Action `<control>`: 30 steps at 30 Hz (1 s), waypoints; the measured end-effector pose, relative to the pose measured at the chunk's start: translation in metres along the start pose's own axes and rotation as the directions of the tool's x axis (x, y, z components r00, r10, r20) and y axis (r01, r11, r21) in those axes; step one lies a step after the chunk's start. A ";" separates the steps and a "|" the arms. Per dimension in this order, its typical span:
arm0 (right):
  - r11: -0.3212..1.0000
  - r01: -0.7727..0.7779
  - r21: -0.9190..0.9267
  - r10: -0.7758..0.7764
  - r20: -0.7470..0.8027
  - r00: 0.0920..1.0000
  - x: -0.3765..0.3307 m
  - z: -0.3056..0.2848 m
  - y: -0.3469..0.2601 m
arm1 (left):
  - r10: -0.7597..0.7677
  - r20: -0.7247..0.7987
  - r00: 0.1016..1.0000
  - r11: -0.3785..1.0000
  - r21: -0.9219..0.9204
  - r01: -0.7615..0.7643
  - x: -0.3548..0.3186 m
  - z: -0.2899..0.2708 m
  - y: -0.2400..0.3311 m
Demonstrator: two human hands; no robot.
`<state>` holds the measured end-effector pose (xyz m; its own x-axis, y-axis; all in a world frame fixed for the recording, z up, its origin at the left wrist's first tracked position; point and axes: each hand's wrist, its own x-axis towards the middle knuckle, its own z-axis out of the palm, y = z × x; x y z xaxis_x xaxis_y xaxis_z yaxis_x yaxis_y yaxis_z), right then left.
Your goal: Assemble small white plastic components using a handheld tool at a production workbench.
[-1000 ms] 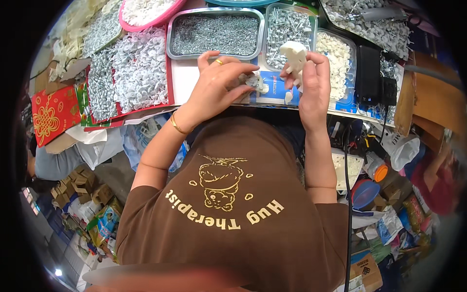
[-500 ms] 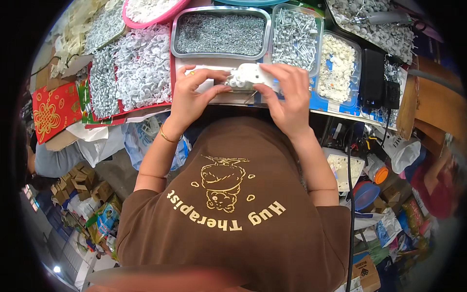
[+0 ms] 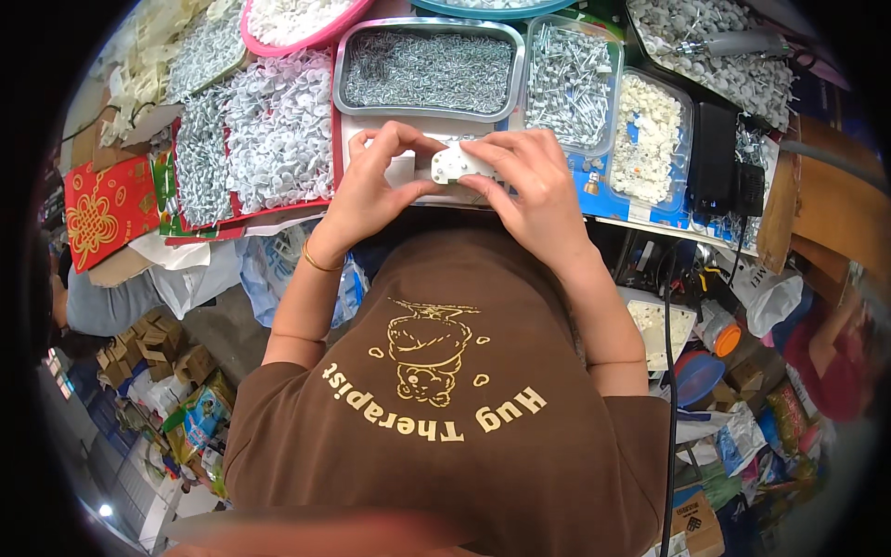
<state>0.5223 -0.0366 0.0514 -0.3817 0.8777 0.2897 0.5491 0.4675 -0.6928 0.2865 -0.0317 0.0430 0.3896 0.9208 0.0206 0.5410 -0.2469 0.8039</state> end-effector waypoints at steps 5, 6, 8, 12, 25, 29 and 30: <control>0.995 -0.099 0.028 0.100 -0.002 0.995 0.001 -0.012 -0.007 | 0.099 -0.068 0.993 0.988 0.122 -0.090 0.000 0.004 0.016; 0.995 -0.099 0.029 0.099 -0.001 0.995 -0.001 -0.015 -0.008 | 0.098 -0.069 0.993 0.989 0.122 -0.089 0.002 0.006 0.015; 0.990 -0.120 -0.075 0.121 0.004 0.993 -0.004 -0.021 -0.007 | 0.172 -0.137 0.975 0.975 0.163 -0.149 0.004 0.011 0.010; 0.970 -0.220 0.107 0.217 0.042 0.975 -0.011 -0.017 0.002 | 0.092 -0.080 0.993 0.992 0.094 -0.084 0.006 0.006 0.012; 0.954 -0.251 0.164 0.229 0.142 0.963 0.000 -0.025 0.004 | 0.014 0.075 0.997 0.996 0.082 -0.020 0.019 -0.005 0.014; 0.950 -0.275 0.149 0.260 0.111 0.959 -0.009 -0.021 -0.001 | 0.051 0.117 0.992 0.992 0.109 -0.064 0.021 -0.006 0.014; 0.950 -0.274 0.149 0.259 0.114 0.959 -0.008 -0.021 -0.001 | 0.048 0.115 0.992 0.992 0.108 -0.061 0.021 -0.006 0.014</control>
<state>0.5407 -0.0415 0.0636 -0.3089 0.9508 0.0230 0.5158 0.1878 -0.8359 0.2980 -0.0139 0.0582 0.4982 0.8670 -0.0092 0.5939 -0.3335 0.7322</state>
